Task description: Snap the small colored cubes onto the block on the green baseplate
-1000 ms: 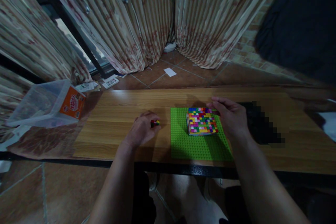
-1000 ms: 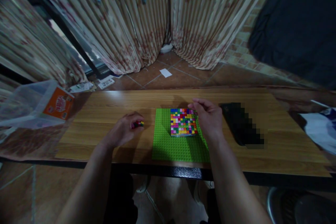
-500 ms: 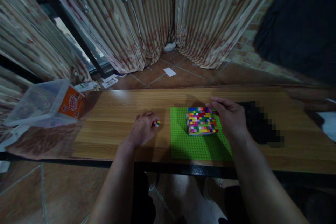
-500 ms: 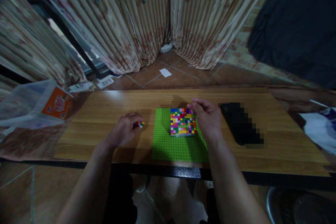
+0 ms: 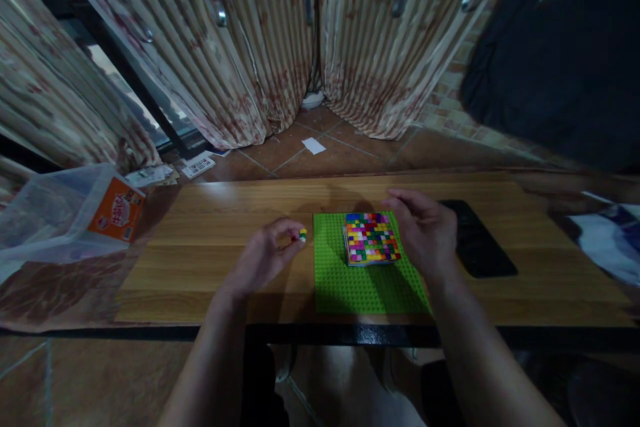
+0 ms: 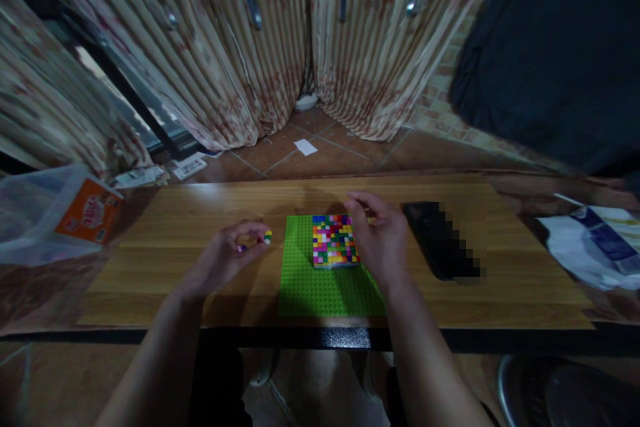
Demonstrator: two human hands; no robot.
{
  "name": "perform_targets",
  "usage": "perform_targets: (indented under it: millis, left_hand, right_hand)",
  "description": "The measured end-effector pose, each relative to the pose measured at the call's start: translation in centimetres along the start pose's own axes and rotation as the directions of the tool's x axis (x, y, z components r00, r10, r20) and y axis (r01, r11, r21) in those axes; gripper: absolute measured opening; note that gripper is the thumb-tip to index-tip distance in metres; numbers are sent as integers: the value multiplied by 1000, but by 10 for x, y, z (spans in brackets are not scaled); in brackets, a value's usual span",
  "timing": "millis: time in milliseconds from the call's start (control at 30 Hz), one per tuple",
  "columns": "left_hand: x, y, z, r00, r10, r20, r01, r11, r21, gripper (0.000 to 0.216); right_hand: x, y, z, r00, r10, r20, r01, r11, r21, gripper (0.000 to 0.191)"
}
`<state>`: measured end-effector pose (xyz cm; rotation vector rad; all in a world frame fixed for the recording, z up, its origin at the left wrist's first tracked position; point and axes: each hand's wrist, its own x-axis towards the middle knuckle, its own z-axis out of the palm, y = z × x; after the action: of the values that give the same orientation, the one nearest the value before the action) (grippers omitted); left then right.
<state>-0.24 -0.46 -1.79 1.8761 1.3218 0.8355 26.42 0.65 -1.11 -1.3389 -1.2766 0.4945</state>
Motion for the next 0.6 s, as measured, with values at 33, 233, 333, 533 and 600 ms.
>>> perform_targets:
  millis: [33, 233, 333, 533, 600]
  left_hand:
    - [0, 4, 2, 1000, -17, -4, 16, 992, -123, 16]
    - [0, 30, 20, 985, -122, 122, 172, 662, -730, 25]
    - [1, 37, 30, 972, -114, 207, 237, 475, -848, 27]
    - [7, 44, 45, 964, -108, 243, 266, 351, -898, 27]
    - [9, 45, 48, 964, -116, 238, 264, 356, -897, 25]
  right_hand:
    - [-3, -8, 0, 997, -56, 51, 56, 998, 2, 13]
    - [-20, -39, 4, 841, -300, 450, 256, 954, 157, 25]
    - [-23, -40, 6, 785, -305, 539, 261, 952, 159, 30]
    - [-23, -32, 8, 824, -269, 498, 212, 963, 169, 28]
    - [-23, -29, 10, 851, -247, 465, 183, 967, 177, 25]
